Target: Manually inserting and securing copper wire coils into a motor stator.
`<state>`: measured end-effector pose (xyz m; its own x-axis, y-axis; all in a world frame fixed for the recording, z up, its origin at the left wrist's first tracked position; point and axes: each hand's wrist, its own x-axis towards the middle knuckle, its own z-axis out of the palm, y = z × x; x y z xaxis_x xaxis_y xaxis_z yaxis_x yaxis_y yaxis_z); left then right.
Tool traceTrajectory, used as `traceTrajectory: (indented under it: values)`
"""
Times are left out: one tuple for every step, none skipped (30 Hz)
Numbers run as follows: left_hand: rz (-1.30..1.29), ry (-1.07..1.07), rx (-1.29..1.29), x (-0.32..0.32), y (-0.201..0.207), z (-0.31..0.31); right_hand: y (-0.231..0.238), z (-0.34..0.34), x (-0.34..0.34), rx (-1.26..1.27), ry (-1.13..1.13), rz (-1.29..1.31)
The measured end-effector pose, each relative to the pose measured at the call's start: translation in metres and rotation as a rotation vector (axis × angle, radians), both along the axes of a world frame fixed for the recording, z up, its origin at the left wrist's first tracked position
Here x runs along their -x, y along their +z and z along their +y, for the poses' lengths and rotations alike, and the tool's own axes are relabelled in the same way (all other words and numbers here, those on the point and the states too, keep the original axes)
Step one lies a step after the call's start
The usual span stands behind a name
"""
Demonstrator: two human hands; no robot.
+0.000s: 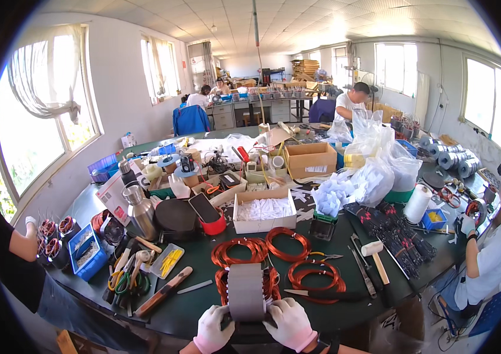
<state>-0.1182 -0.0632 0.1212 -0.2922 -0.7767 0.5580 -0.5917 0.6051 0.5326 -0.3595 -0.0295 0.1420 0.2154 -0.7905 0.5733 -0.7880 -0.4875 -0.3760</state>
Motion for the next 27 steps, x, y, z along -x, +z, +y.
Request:
traceTrajectory:
  values:
    - [0.032,-0.034,-0.060,-0.001,0.001,-0.002,0.001,0.001,-0.001,-0.005,-0.005,-0.002]
    - [0.065,-0.069,-0.119,-0.002,0.002,-0.004,0.004,0.001,-0.002,0.014,-0.011,0.003]
    - [0.061,-0.072,-0.128,-0.002,0.002,-0.004,0.005,0.003,-0.002,0.030,-0.015,0.006]
    - [0.101,-0.085,-0.156,-0.002,0.001,-0.004,0.003,0.002,-0.001,0.021,-0.019,0.002]
    - [0.142,-0.099,-0.183,-0.003,0.001,-0.005,0.001,0.001,0.002,0.017,-0.011,-0.013]
    - [0.111,-0.098,-0.221,-0.007,0.007,-0.006,0.000,0.001,0.001,0.008,0.001,-0.031]
    - [0.165,-0.110,-0.220,-0.008,0.009,-0.007,0.003,0.002,0.003,-0.006,-0.003,-0.038]
    - [0.219,-0.121,-0.218,-0.010,0.009,-0.006,0.011,0.005,0.006,-0.050,0.005,-0.054]
    - [0.184,-0.022,-0.220,-0.017,0.005,-0.004,0.019,0.006,0.008,-0.090,0.021,-0.072]
    - [0.245,0.032,-0.296,-0.021,-0.001,-0.003,0.027,0.011,0.015,-0.105,-0.019,-0.101]
    - [0.171,0.031,-0.304,-0.026,-0.004,-0.003,0.027,0.015,0.023,-0.088,-0.068,-0.117]
    - [0.096,0.028,-0.311,-0.029,-0.003,-0.004,0.025,0.019,0.035,-0.070,-0.118,-0.133]
    - [-0.046,-0.074,-0.268,-0.034,-0.005,-0.004,0.017,0.022,0.048,-0.053,-0.163,-0.143]
    - [-0.188,-0.177,-0.224,-0.037,-0.007,-0.004,0.013,0.023,0.057,-0.046,-0.207,-0.230]
    - [-0.318,-0.192,-0.187,-0.027,0.003,-0.001,0.001,0.025,0.068,-0.090,-0.257,-0.310]
    - [-0.339,-0.174,-0.157,-0.022,0.004,0.002,-0.010,0.028,0.075,-0.129,-0.300,-0.384]
    - [-0.337,-0.147,-0.148,-0.023,-0.005,0.001,-0.015,0.030,0.078,-0.104,-0.326,-0.384]
    - [-0.339,-0.123,-0.141,-0.021,-0.016,-0.001,-0.021,0.032,0.085,-0.081,-0.354,-0.387]
    - [-0.347,-0.126,-0.145,-0.020,-0.026,0.001,-0.029,0.033,0.091,-0.049,-0.356,-0.373]
    - [-0.351,-0.102,-0.054,-0.020,-0.035,0.003,-0.038,0.034,0.096,-0.054,-0.358,-0.380]
    - [-0.356,-0.081,0.037,-0.019,-0.037,0.004,-0.047,0.038,0.098,-0.113,-0.401,-0.421]
    - [-0.365,-0.086,0.033,-0.019,-0.039,0.004,-0.057,0.040,0.099,-0.172,-0.443,-0.462]
    - [-0.352,-0.088,0.050,-0.018,-0.040,0.004,-0.069,0.039,0.101,-0.089,-0.450,-0.406]
    - [-0.340,-0.086,0.066,-0.018,-0.040,0.004,-0.070,0.038,0.100,-0.096,-0.450,-0.415]
    - [-0.348,-0.086,0.062,-0.018,-0.041,0.005,-0.069,0.037,0.099,-0.041,-0.402,-0.289]
    - [-0.344,-0.086,0.076,-0.019,-0.042,0.005,-0.069,0.036,0.098,0.014,-0.352,-0.163]
    - [-0.338,-0.087,0.089,-0.018,-0.043,0.006,-0.071,0.035,0.097,0.032,-0.365,-0.150]
